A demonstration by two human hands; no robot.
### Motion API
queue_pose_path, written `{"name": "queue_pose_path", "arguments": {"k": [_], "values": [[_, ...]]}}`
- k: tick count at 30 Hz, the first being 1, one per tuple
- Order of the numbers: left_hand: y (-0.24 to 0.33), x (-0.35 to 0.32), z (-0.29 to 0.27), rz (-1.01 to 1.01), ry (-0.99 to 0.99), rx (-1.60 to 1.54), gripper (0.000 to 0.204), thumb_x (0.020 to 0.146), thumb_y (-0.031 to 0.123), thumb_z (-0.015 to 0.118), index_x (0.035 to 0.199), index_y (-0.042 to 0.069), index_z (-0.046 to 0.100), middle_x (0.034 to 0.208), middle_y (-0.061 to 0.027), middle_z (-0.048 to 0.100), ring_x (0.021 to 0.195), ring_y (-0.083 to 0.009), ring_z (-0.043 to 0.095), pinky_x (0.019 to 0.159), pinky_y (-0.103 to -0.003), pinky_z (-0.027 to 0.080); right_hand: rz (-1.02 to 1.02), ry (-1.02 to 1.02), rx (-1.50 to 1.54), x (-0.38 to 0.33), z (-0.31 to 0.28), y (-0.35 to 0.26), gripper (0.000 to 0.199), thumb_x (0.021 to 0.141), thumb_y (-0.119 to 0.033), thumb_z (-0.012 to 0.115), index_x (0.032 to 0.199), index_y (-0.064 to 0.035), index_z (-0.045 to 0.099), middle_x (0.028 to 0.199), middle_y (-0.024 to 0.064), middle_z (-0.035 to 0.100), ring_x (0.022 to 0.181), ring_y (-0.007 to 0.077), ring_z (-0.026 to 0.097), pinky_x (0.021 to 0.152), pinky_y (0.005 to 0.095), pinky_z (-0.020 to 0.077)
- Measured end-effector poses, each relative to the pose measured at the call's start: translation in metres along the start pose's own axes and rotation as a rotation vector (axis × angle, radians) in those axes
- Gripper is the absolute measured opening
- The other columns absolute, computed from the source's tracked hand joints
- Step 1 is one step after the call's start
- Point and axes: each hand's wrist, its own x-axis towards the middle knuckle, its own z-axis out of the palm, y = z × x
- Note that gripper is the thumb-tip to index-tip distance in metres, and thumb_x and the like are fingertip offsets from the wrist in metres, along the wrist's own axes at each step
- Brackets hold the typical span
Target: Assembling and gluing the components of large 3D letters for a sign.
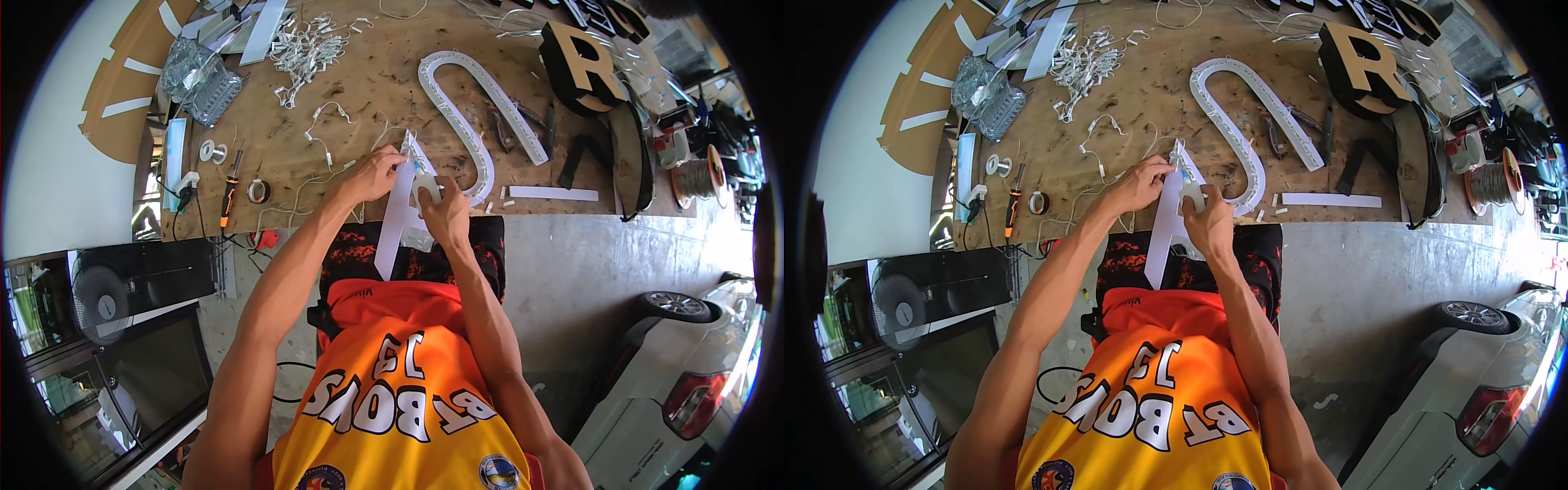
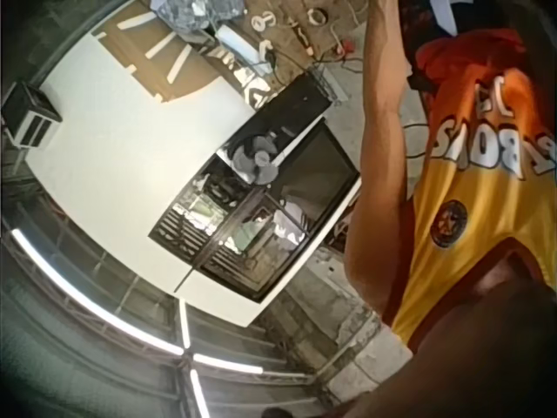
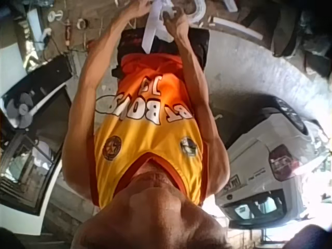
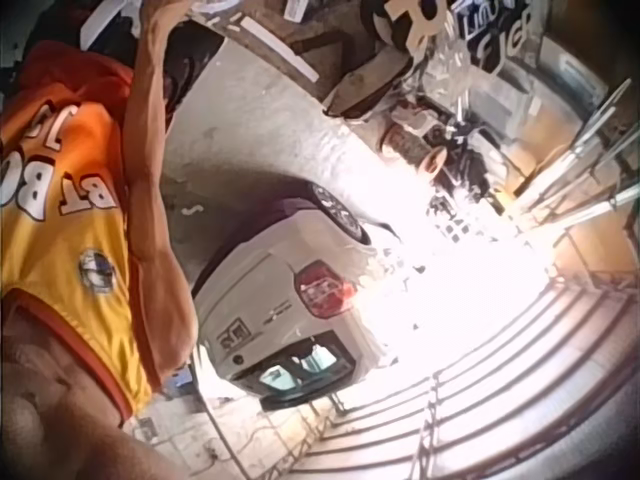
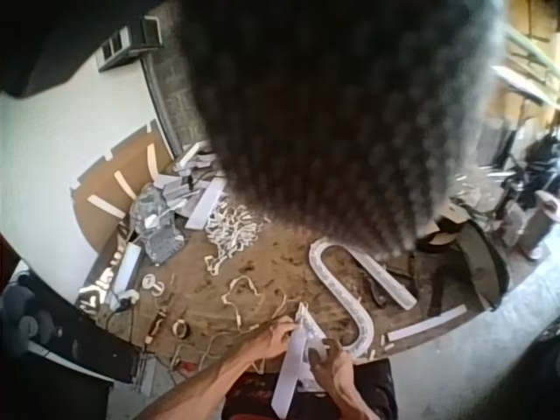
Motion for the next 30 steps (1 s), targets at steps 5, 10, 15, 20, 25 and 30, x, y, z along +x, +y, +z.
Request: {"name": "queue_pose_path", "arguments": {"k": [5,10,15,20,25,30], "values": [[-0.001,0.0,-0.001,-0.007,-0.012,0.0,0.04,0.084,0.002,0.053,0.122,-0.001,0.064,0.115,-0.017,0.061,0.104,-0.0337,0.062,0.089,-0.038,0.05,0.001,-0.022,-0.01,-0.003,-0.001,-0.002,0.033,0.083,-0.015,0.067,0.103,0.0103,0.062,0.077,0.0264,0.07,0.074,0.0381,0.072,0.069,0.0409,0.0561],[-0.002,0.002,-0.002,0.004,-0.038,-0.014,0.043,0.082,-0.004,0.053,0.124,-0.001,0.062,0.112,-0.0167,0.059,0.099,-0.0312,0.061,0.086,-0.036,0.049,-0.066,-0.012,-0.015,-0.001,0.0,-0.002,0.032,0.082,-0.014,0.066,0.103,0.0101,0.062,0.075,0.0258,0.069,0.073,0.0382,0.072,0.069,0.0413,0.056],[0.001,0.002,-0.004,0.008,-0.02,0.013,0.04,0.083,0.002,0.053,0.122,-0.001,0.064,0.113,-0.017,0.062,0.103,-0.0338,0.062,0.089,-0.039,0.05,-0.105,0.031,-0.052,-0.002,0.005,0.009,0.032,0.082,-0.013,0.066,0.104,0.0098,0.061,0.076,0.0258,0.069,0.074,0.0388,0.072,0.069,0.0421,0.0559],[0.007,0.003,-0.005,-0.005,-0.023,0.06,0.038,0.083,0.004,0.053,0.119,-0.001,0.065,0.112,-0.0173,0.062,0.106,-0.0334,0.062,0.091,-0.04,0.049,-0.092,0.033,-0.068,-0.007,0.005,0.009,0.032,0.082,-0.013,0.067,0.106,0.0073,0.061,0.08,0.0267,0.07,0.075,0.0392,0.071,0.069,0.0422,0.0557],[0.034,0.005,-0.002,0.021,-0.02,0.38,0.034,0.082,0.001,0.055,0.115,-0.005,0.062,0.11,-0.0172,0.059,0.106,-0.0333,0.058,0.092,-0.041,0.048,-0.062,0.065,0.011,-0.024,-0.014,0.012,0.034,0.085,-0.016,0.068,0.111,0.0047,0.061,0.08,0.024,0.07,0.072,0.0343,0.072,0.067,0.0393,0.0555],[0.042,0.005,0.009,-0.015,0.01,0.496,0.027,0.082,0.006,0.058,0.107,-0.005,0.061,0.106,-0.0172,0.058,0.106,-0.0327,0.057,0.093,-0.043,0.047,-0.018,0.22,0.223,-0.026,-0.036,0.022,0.037,0.089,-0.02,0.07,0.116,0.0033,0.061,0.081,0.0173,0.071,0.072,0.0223,0.071,0.066,0.0338,0.0544]]}}
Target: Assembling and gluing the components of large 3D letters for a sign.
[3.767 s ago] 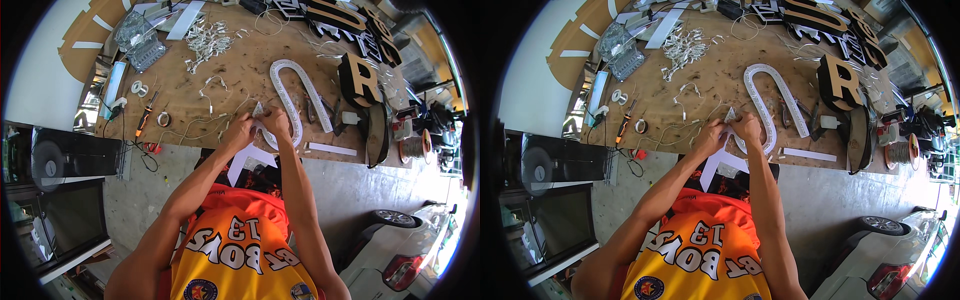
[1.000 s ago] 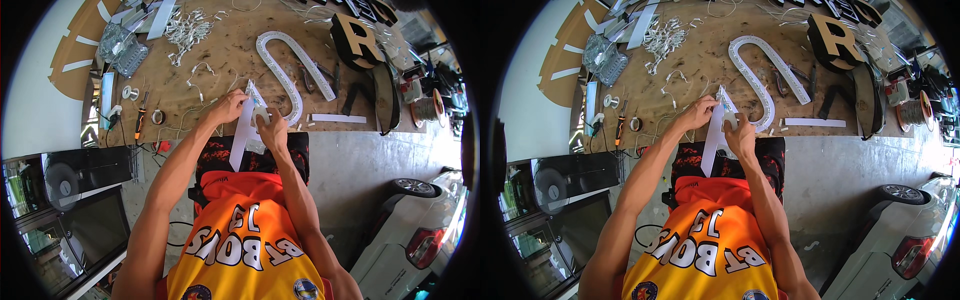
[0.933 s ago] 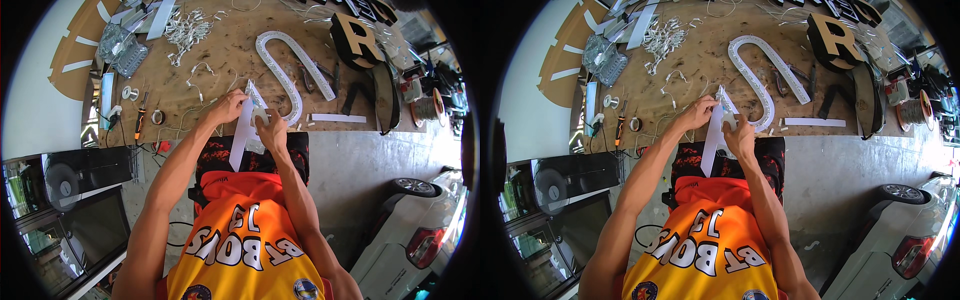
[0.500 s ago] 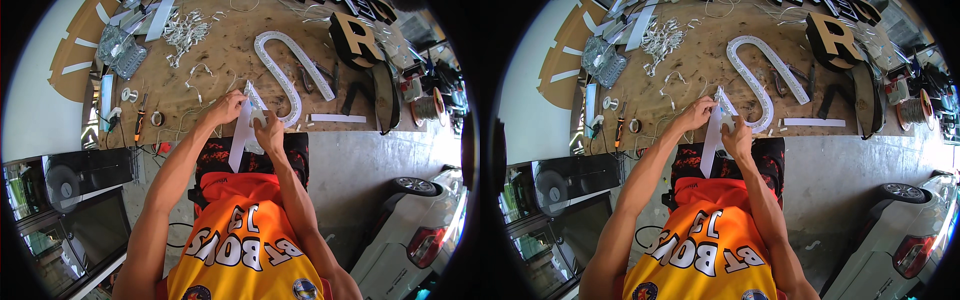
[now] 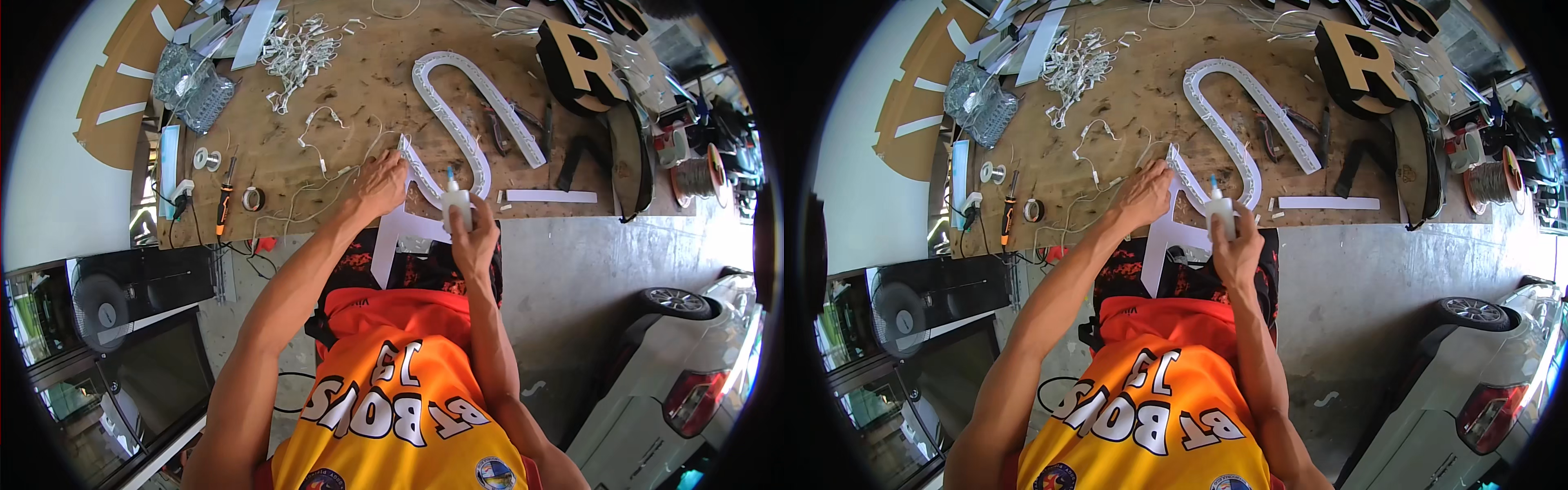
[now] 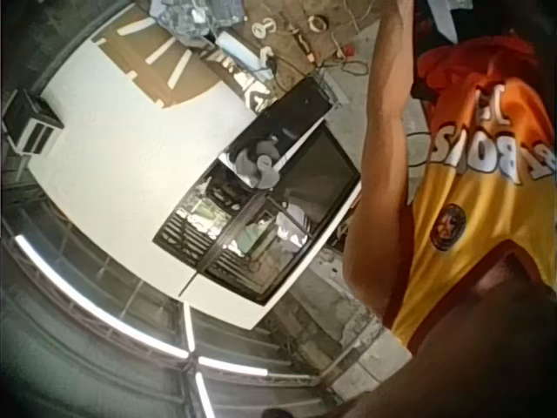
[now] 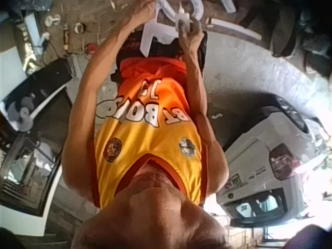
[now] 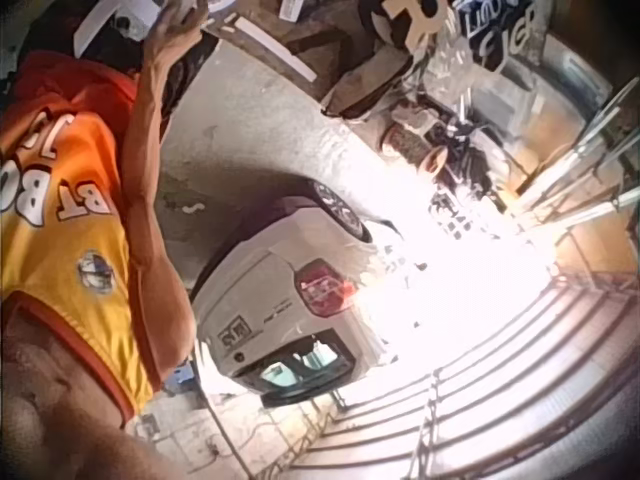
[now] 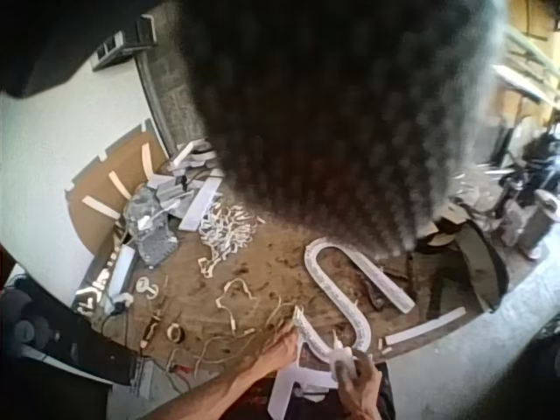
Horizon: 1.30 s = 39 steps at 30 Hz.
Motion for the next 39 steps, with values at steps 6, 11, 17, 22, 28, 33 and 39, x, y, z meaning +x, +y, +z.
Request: {"name": "queue_pose_path", "arguments": {"k": [6,11,17,22,28,33,39], "values": [[0.004,-0.001,0.01,-0.008,0.096,-0.061,0.025,0.08,0.007,0.06,0.102,-0.005,0.06,0.106,-0.0178,0.057,0.104,-0.0341,0.057,0.091,-0.044,0.048,-0.074,0.119,0.008,0.021,-0.021,0.021,0.036,0.092,-0.016,0.069,0.119,0.0044,0.06,0.09,0.0086,0.069,0.075,0.0104,0.061,0.063,0.0255,0.0496],[0.009,0.001,0.013,-0.022,0.109,-0.043,0.027,0.078,0.007,0.062,0.103,-0.005,0.06,0.107,-0.0184,0.057,0.105,-0.0352,0.057,0.091,-0.044,0.049,-0.149,0.258,0.041,0.045,-0.037,0.029,0.036,0.09,-0.019,0.071,0.117,0.0027,0.06,0.092,0.0093,0.066,0.081,0.0113,0.059,0.07,0.0267,0.0492],[-0.001,-0.001,0.011,-0.016,0.121,-0.076,0.029,0.077,0.006,0.061,0.104,-0.005,0.059,0.108,-0.0178,0.056,0.105,-0.035,0.056,0.09,-0.044,0.049,-0.26,0.503,-0.159,0.116,-0.092,0.032,0.037,0.086,-0.017,0.072,0.117,0.0009,0.061,0.096,0.0119,0.066,0.085,0.0172,0.061,0.076,0.0309,0.0497],[0.003,0.003,0.011,-0.027,0.107,-0.068,0.03,0.077,0.006,0.061,0.104,-0.004,0.059,0.106,-0.0174,0.056,0.105,-0.0346,0.056,0.089,-0.044,0.05,-0.312,0.677,-0.437,0.187,-0.138,0.052,0.039,0.084,-0.02,0.072,0.116,-0.0013,0.061,0.1,0.0161,0.068,0.086,0.0287,0.066,0.078,0.0382,0.0512],[0.014,0.0,0.008,-0.09,0.084,-0.062,0.035,0.076,0.01,0.062,0.107,-0.004,0.058,0.106,-0.0171,0.055,0.104,-0.0341,0.055,0.089,-0.045,0.048,-0.286,0.56,-0.471,0.234,-0.128,0.053,0.041,0.082,-0.025,0.074,0.112,-0.0004,0.06,0.098,0.0211,0.068,0.088,0.0357,0.067,0.078,0.0423,0.0513],[0.022,0.004,0.0,-0.148,0.024,-0.056,0.044,0.073,0.015,0.064,0.111,-0.006,0.057,0.108,-0.0168,0.055,0.104,-0.0323,0.054,0.089,-0.045,0.045,-0.178,0.538,-0.473,0.245,-0.124,0.065,0.052,0.078,-0.035,0.078,0.111,0.0022,0.062,0.096,0.0196,0.068,0.084,0.0329,0.065,0.078,0.0428,0.0505],[0.024,0.009,-0.007,-0.146,0.08,-0.079,0.042,0.071,0.016,0.067,0.107,-0.005,0.059,0.104,-0.0153,0.055,0.102,-0.0304,0.054,0.085,-0.044,0.044,-0.149,0.514,-0.473,0.247,-0.122,0.055,0.055,0.075,-0.039,0.079,0.106,0.0037,0.063,0.093,0.0195,0.069,0.083,0.0337,0.065,0.077,0.0436,0.0503]]}}
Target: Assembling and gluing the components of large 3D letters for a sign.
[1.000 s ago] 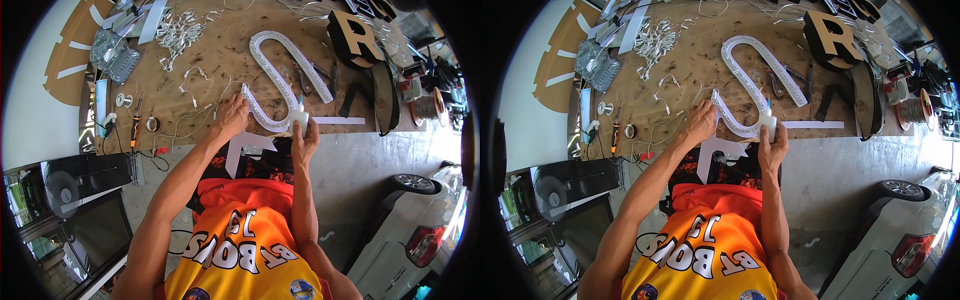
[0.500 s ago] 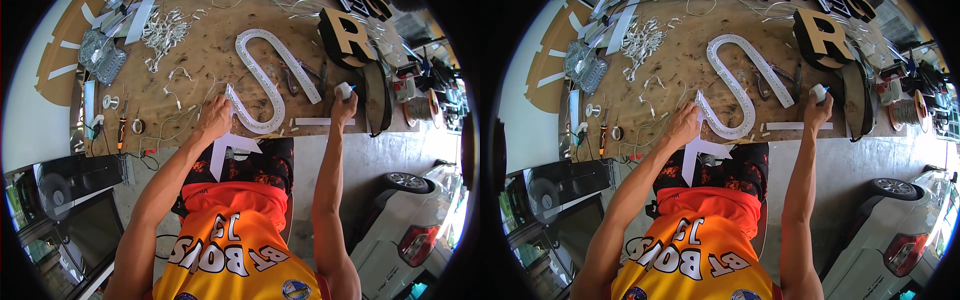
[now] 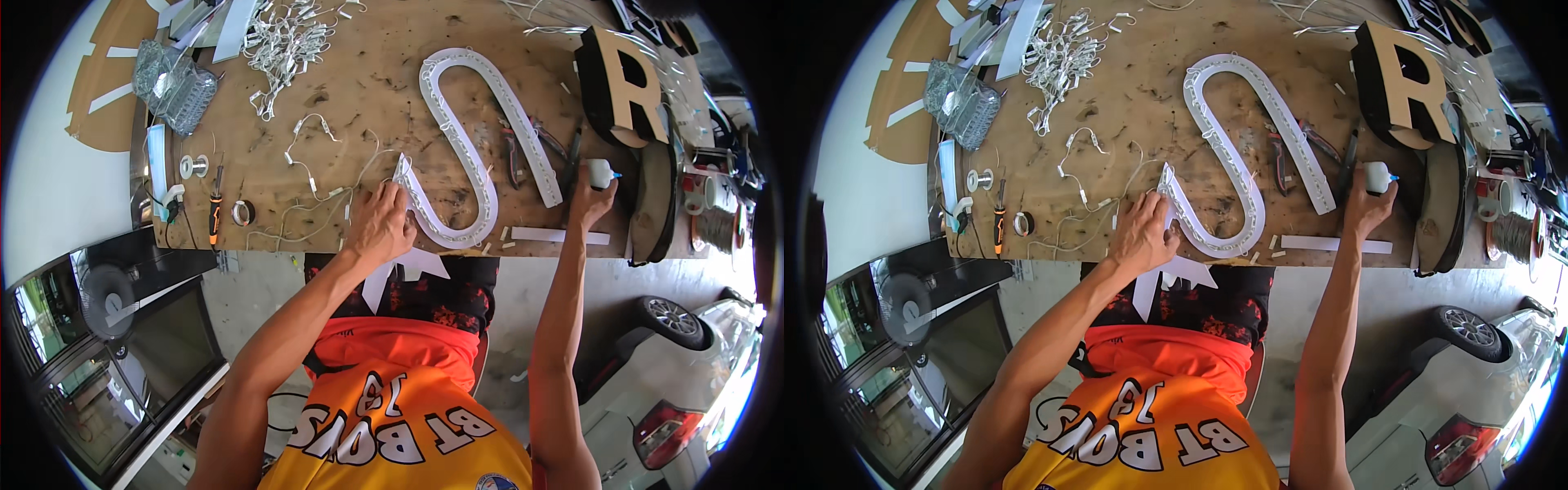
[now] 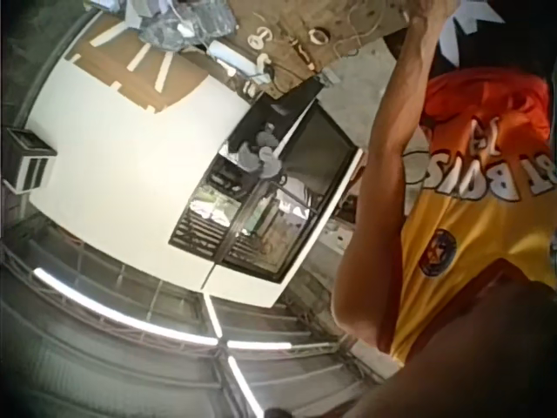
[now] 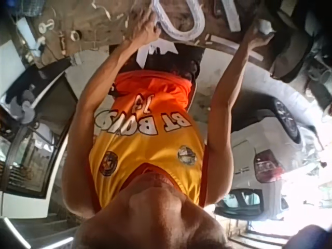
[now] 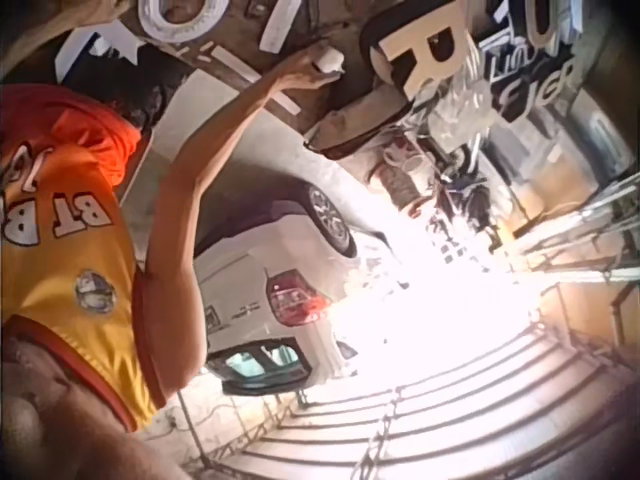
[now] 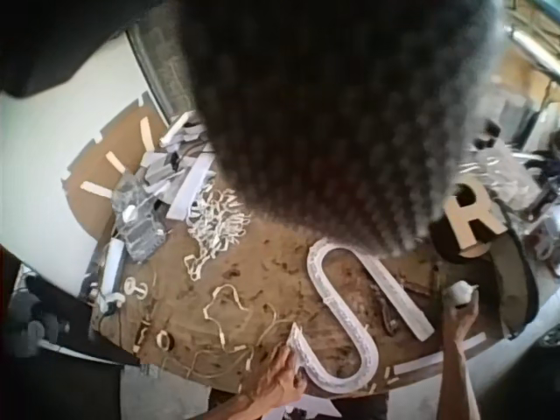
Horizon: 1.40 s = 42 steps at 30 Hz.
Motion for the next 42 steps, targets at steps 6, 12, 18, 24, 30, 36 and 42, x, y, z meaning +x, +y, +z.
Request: {"name": "queue_pose_path", "arguments": {"k": [6,12,18,24,30,36,42], "values": [[-0.002,0.003,-0.004,-0.042,-0.104,-0.045,0.05,0.069,0.017,0.066,0.113,-0.007,0.057,0.108,-0.0158,0.054,0.104,-0.0302,0.054,0.085,-0.044,0.043,0.009,0.037,-0.049,-0.003,0.005,0.004,0.056,0.074,-0.041,0.08,0.103,0.0041,0.065,0.092,0.0194,0.069,0.083,0.0327,0.065,0.076,0.0439,0.0502],[-0.004,0.007,-0.005,-0.047,-0.153,-0.058,0.052,0.069,0.016,0.066,0.114,-0.008,0.056,0.108,-0.0158,0.054,0.103,-0.0306,0.054,0.084,-0.044,0.043,0.041,0.059,-0.056,-0.003,0.009,0.006,0.055,0.074,-0.041,0.081,0.103,0.0036,0.065,0.092,0.0185,0.069,0.082,0.0318,0.065,0.076,0.0433,0.0502],[-0.007,0.001,-0.002,-0.02,-0.09,-0.054,0.051,0.071,0.015,0.067,0.115,-0.008,0.056,0.109,-0.0157,0.055,0.103,-0.0309,0.054,0.084,-0.044,0.044,0.011,0.05,-0.075,-0.002,0.004,0.006,0.057,0.073,-0.042,0.082,0.104,0.0037,0.065,0.091,0.0182,0.069,0.083,0.0305,0.065,0.076,0.0426,0.0502],[-0.018,-0.005,-0.001,-0.007,0.043,-0.185,0.046,0.075,0.013,0.068,0.117,-0.002,0.059,0.104,-0.0144,0.06,0.096,-0.0317,0.059,0.084,-0.043,0.049,-0.024,-0.065,0.035,0.014,-0.014,0.014,0.052,0.077,-0.034,0.081,0.11,0.0026,0.064,0.095,0.016,0.069,0.087,0.0288,0.065,0.08,0.0406,0.0514],[-0.024,-0.007,-0.005,-0.106,0.019,-0.308,0.042,0.077,0.013,0.07,0.117,0.001,0.061,0.098,-0.0136,0.064,0.087,-0.0319,0.064,0.08,-0.041,0.053,-0.2,0.092,0.188,-0.022,-0.062,-0.004,0.045,0.081,-0.019,0.08,0.118,-0.0011,0.062,0.108,0.0109,0.068,0.097,0.0247,0.064,0.085,0.0363,0.0509],[-0.015,-0.017,0.003,-0.063,0.067,-0.232,0.041,0.078,0.016,0.071,0.117,0.003,0.063,0.102,-0.0144,0.066,0.089,-0.0334,0.065,0.081,-0.042,0.053,-0.258,-0.158,0.248,-0.153,-0.075,-0.045,0.027,0.084,-0.004,0.07,0.111,-0.0034,0.067,0.1,0.0077,0.07,0.092,0.019,0.066,0.08,0.0313,0.0528],[-0.024,-0.02,-0.002,-0.108,0.025,-0.291,0.045,0.079,0.017,0.073,0.121,0.005,0.063,0.108,-0.0143,0.065,0.095,-0.0324,0.065,0.084,-0.04,0.053,-0.325,-0.368,0.276,-0.219,-0.044,-0.083,0.022,0.082,-0.005,0.069,0.104,-0.0015,0.067,0.096,0.0111,0.069,0.083,0.0206,0.066,0.073,0.0312,0.0509]]}}
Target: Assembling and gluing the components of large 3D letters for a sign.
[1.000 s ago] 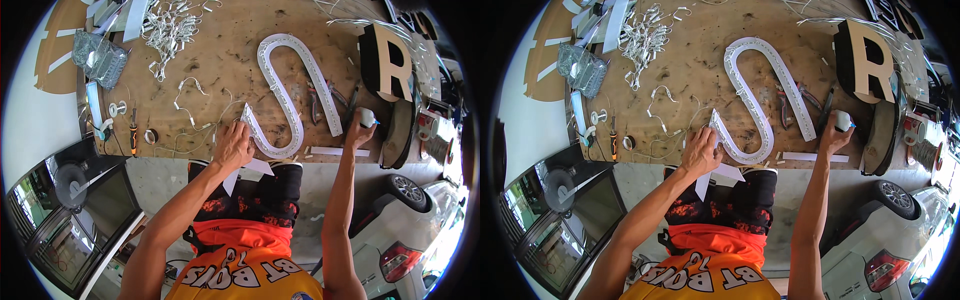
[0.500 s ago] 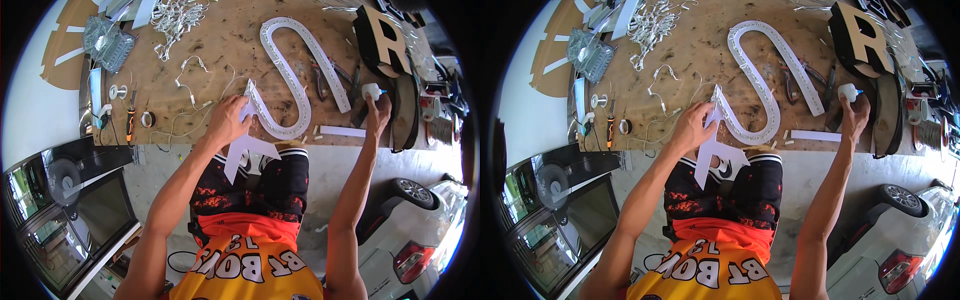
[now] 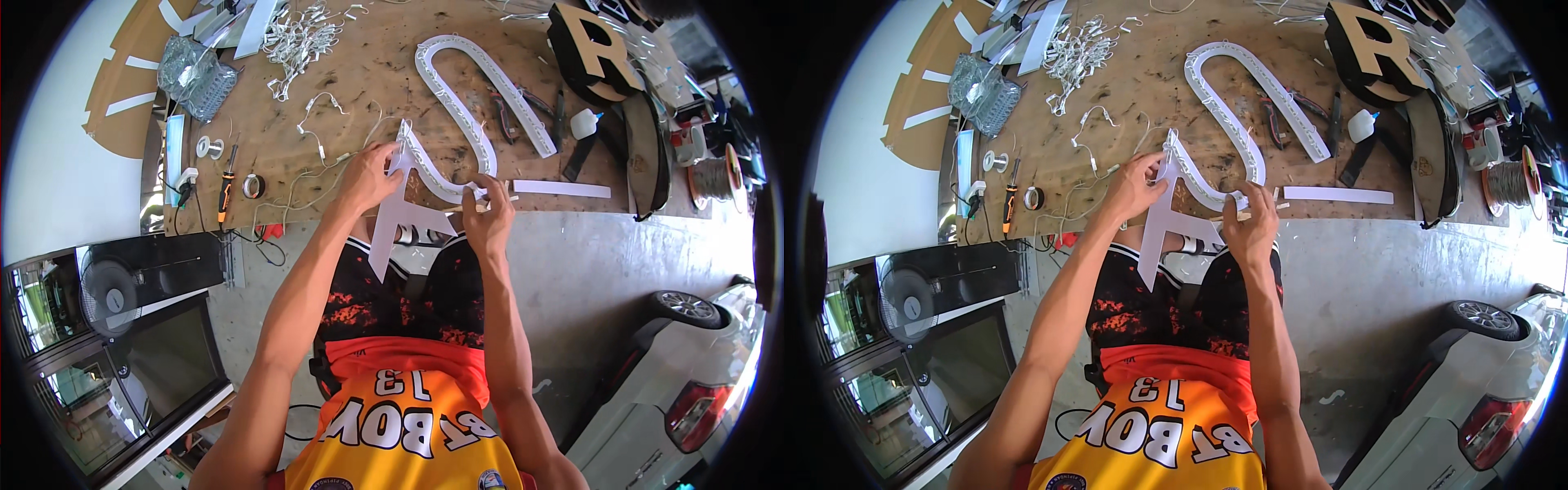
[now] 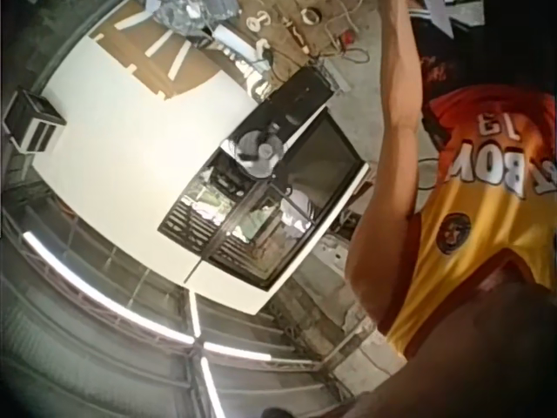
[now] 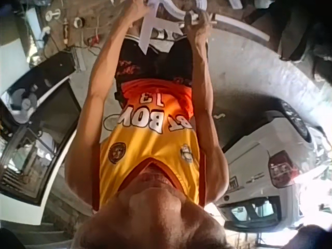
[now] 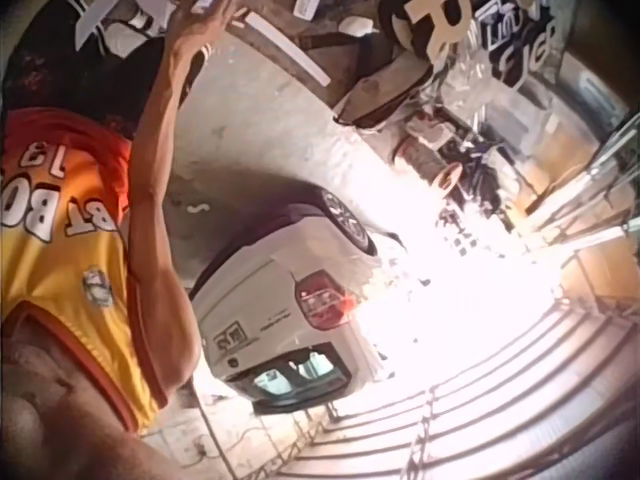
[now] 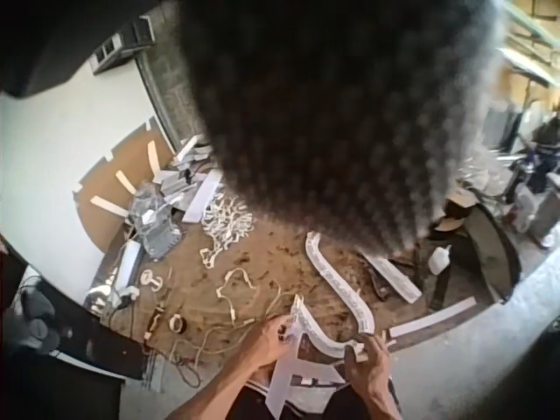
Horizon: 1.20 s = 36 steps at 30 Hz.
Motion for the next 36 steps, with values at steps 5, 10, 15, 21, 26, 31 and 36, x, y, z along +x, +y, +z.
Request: {"name": "queue_pose_path", "arguments": {"k": [5,10,15,21,26,31,36], "values": [[0.003,-0.015,-0.018,0.006,0.073,-0.05,0.047,0.078,0.019,0.073,0.123,0.006,0.063,0.113,-0.0138,0.065,0.102,-0.0325,0.063,0.09,-0.04,0.051,0.154,-0.013,0.037,0.001,-0.007,0.001,0.022,0.083,-0.006,0.068,0.104,-0.0015,0.067,0.095,0.0111,0.069,0.079,0.0199,0.065,0.071,0.0311,0.0508],[-0.007,-0.05,-0.029,0.032,0.095,0.174,0.047,0.079,0.016,0.074,0.124,0.006,0.064,0.116,-0.0144,0.066,0.109,-0.0325,0.062,0.095,-0.038,0.05,0.21,0.092,0.064,0.006,-0.021,0.01,0.019,0.084,-0.004,0.067,0.102,-0.0011,0.068,0.095,0.0104,0.069,0.077,0.0192,0.064,0.069,0.0303,0.0508],[-0.014,-0.056,-0.016,0.009,0.196,0.174,0.037,0.081,0.015,0.073,0.116,0.004,0.068,0.108,-0.0167,0.069,0.102,-0.0341,0.065,0.089,-0.04,0.052,-0.059,-0.149,0.182,0.003,0.013,-0.02,0.016,0.085,-0.002,0.065,0.101,-0.0008,0.069,0.094,0.0128,0.07,0.078,0.0198,0.066,0.066,0.0302,0.0513],[-0.002,-0.044,-0.011,-0.174,0.168,0.091,0.023,0.081,0.012,0.071,0.101,0.001,0.072,0.089,-0.0183,0.071,0.081,-0.0374,0.068,0.073,-0.043,0.054,-0.176,-0.377,0.228,0.023,0.054,-0.026,0.018,0.087,-0.003,0.063,0.103,-0.0016,0.07,0.092,0.0158,0.07,0.079,0.0206,0.068,0.066,0.0315,0.0523],[-0.002,-0.046,-0.009,-0.26,0.164,-0.047,0.016,0.084,0.009,0.071,0.096,-0.002,0.072,0.079,-0.0149,0.072,0.067,-0.031,0.068,0.061,-0.04,0.053,0.148,-0.501,0.286,0.002,0.055,-0.046,0.013,0.09,-0.006,0.063,0.098,0.0033,0.068,0.083,0.0147,0.07,0.068,0.0227,0.068,0.056,0.0297,0.0494],[-0.011,-0.045,0.009,-0.565,0.025,-0.726,0.014,0.089,0.01,0.071,0.093,-0.003,0.072,0.072,-0.0079,0.07,0.059,-0.0177,0.063,0.054,-0.031,0.05,0.772,-0.482,0.711,-0.019,0.076,-0.055,0.018,0.094,-0.014,0.062,0.089,0.0024,0.068,0.077,0.0104,0.068,0.063,0.0136,0.064,0.05,0.0256,0.0427],[-0.013,-0.044,0.016,-0.527,0.036,-0.852,0.017,0.089,0.014,0.072,0.091,-0.002,0.074,0.069,-0.0041,0.069,0.055,-0.0089,0.058,0.052,-0.026,0.047,0.867,-0.391,0.902,-0.02,0.092,-0.04,0.02,0.093,-0.017,0.063,0.083,0.0005,0.066,0.075,0.0075,0.067,0.059,0.0128,0.061,0.045,0.0248,0.0391]]}}
